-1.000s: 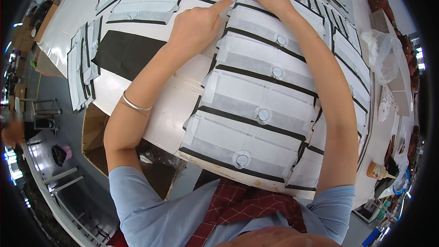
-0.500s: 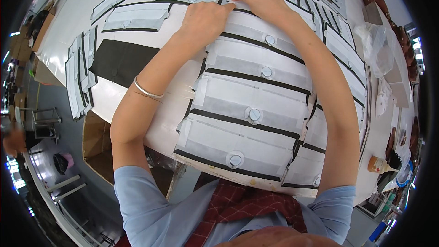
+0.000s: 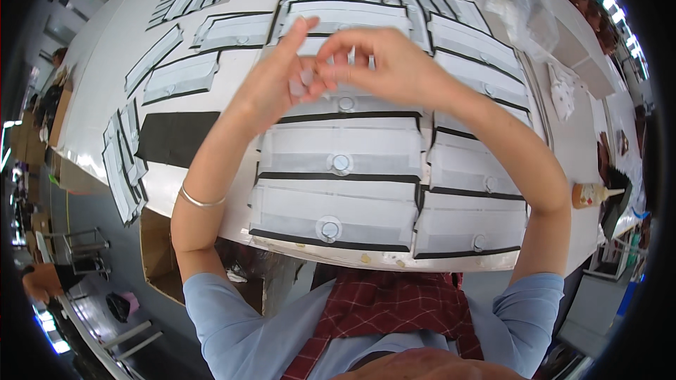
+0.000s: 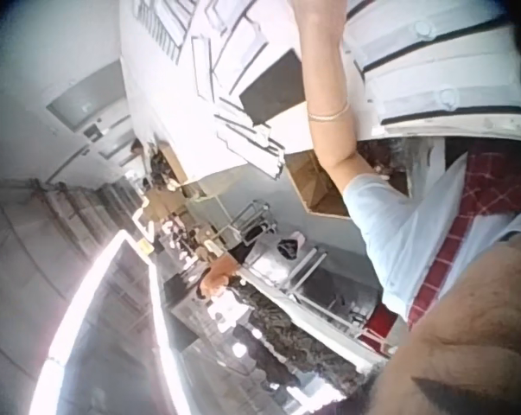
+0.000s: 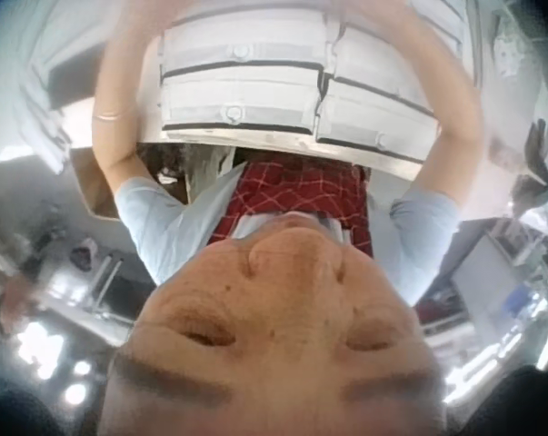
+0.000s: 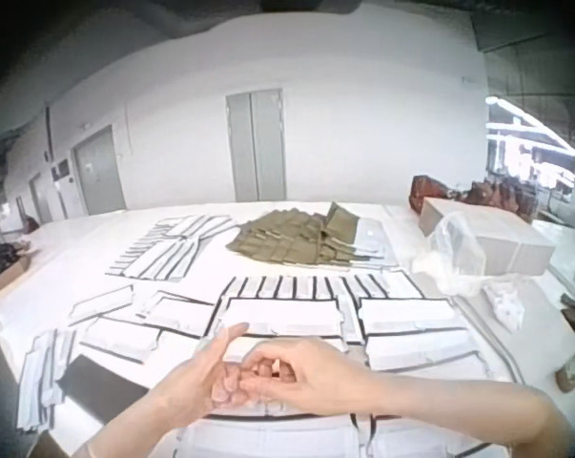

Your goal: The person applies a viscous liquid from a squeeze bottle onto circular tabs on a grid of white rectangular components. They then pick up small white strips, fold them, and press them onto the treated tabs to secure them. The person works systematically across the grid, handling the components one by one.

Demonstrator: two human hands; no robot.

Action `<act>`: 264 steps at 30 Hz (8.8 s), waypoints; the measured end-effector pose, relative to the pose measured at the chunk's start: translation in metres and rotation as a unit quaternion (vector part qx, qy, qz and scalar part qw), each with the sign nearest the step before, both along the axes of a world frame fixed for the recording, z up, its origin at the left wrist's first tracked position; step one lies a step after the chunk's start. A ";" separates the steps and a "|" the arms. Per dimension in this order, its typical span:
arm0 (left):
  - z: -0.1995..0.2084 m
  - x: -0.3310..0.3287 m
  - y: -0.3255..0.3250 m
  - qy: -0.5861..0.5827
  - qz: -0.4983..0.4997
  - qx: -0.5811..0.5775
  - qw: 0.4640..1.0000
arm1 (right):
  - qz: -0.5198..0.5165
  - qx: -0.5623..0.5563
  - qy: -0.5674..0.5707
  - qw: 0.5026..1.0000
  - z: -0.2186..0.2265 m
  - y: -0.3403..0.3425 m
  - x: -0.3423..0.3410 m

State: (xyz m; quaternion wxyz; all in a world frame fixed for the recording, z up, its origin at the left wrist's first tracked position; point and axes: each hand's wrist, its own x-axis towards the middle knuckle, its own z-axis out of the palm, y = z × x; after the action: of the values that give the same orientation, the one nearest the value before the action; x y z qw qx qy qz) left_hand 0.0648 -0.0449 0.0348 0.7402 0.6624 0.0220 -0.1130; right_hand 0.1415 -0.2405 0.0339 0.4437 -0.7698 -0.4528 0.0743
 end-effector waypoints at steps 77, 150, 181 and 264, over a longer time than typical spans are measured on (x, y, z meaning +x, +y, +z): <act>-0.052 -0.114 -0.288 -0.512 -0.404 0.386 0.653 | -0.288 -0.033 0.289 0.912 -0.039 -0.361 -0.177; -0.063 -0.029 -0.297 -0.480 -0.354 0.353 0.721 | -0.201 -0.200 0.076 0.956 -0.042 -0.358 -0.072; -0.045 -0.061 -0.294 -0.555 -0.409 0.364 0.626 | -0.245 -0.145 0.068 0.956 -0.072 -0.374 -0.132; -0.068 0.061 -0.301 -0.478 -0.317 0.339 0.746 | -0.445 -0.144 -0.010 0.884 -0.063 -0.401 -0.030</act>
State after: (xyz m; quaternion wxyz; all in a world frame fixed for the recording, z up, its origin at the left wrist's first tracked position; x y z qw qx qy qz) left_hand 0.1259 -0.3463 -0.0329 0.3028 0.8058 -0.5089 0.0049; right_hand 0.1111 -0.6415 -0.0287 0.3095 -0.9466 -0.0511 -0.0746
